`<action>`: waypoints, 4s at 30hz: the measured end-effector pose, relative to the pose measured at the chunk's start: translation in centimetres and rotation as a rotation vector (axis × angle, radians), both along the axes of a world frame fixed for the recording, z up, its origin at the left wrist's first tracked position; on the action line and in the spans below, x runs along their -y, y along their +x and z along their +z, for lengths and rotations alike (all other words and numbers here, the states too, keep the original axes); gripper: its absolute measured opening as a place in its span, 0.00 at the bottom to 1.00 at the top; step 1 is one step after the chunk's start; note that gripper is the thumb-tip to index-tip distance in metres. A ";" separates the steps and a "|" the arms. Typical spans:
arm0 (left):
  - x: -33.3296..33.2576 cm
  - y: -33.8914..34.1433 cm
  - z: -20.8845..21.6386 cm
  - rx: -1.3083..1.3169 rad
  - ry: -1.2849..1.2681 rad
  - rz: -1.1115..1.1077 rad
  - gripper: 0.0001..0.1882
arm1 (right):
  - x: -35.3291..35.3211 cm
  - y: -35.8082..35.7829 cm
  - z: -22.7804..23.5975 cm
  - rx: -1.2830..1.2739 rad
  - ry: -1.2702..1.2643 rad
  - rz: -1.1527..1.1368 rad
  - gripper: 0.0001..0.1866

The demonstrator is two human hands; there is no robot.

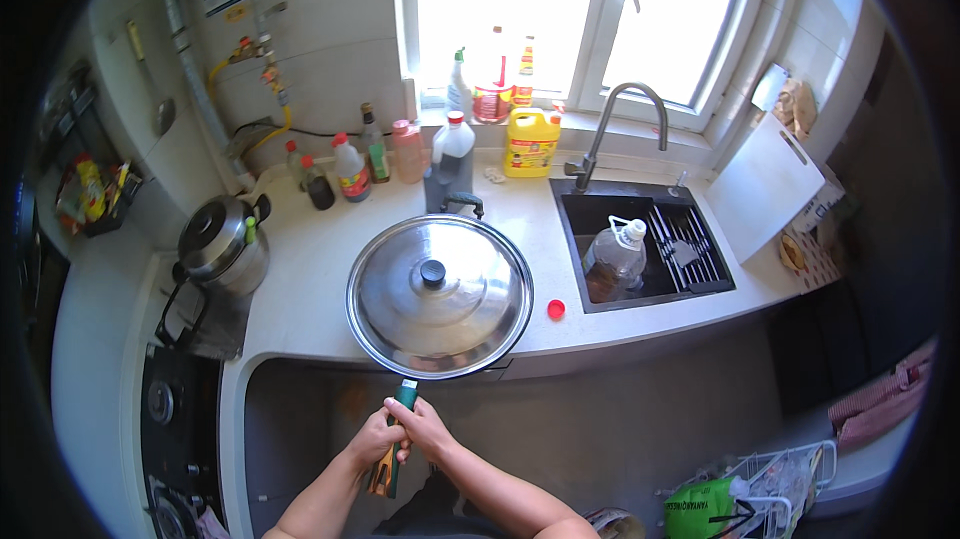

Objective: The person removes a red cap from a plastic bottle, inserts a plastic funnel into the opening, and pours used oil from a wok into the bottle. They then place the funnel and cap into a plastic bag and tie it.

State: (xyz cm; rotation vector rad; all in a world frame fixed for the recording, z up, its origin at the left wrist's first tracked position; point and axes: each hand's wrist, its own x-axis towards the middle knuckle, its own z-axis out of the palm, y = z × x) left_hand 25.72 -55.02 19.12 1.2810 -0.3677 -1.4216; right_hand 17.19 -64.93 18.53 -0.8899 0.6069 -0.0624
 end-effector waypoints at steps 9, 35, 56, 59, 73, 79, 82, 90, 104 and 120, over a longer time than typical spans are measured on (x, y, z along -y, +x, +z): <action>6.1 4.6 -3.4 -0.016 -0.052 -0.198 0.12 | 4.8 3.0 -2.7 0.003 -0.039 -0.147 0.16; 9.0 6.0 -5.7 0.178 0.053 -0.290 0.14 | 7.4 3.9 -7.0 -0.102 -0.338 -0.158 0.22; 29.4 9.2 -1.9 1.717 0.027 0.002 0.24 | 14.6 -4.4 -1.2 -0.269 -0.791 -0.180 0.17; 29.6 9.3 -2.9 1.745 -0.086 0.065 0.23 | 15.0 -3.5 -0.9 -0.179 -0.807 -0.260 0.16; 11.5 18.1 7.1 0.714 -0.515 0.915 0.20 | 6.5 6.5 1.5 0.215 0.587 0.239 0.38; 1.3 16.2 -0.3 0.263 -0.610 0.978 0.23 | 2.5 11.2 1.4 0.138 0.734 -0.121 0.22; -2.1 14.8 -2.4 0.092 -0.651 1.000 0.24 | 1.9 12.5 -1.2 0.099 0.705 -0.195 0.16; -9.4 11.9 -3.2 -0.553 -0.661 1.021 0.50 | 0.8 14.9 -3.1 -0.065 0.411 -0.403 0.13; 0.9 22.0 -12.1 -0.267 -0.237 1.009 0.13 | 4.9 18.6 -6.2 -0.353 0.186 -0.184 0.45; 12.3 -1.5 2.9 0.241 -0.486 0.385 0.30 | 9.6 -4.5 2.0 0.130 -0.748 -0.693 0.34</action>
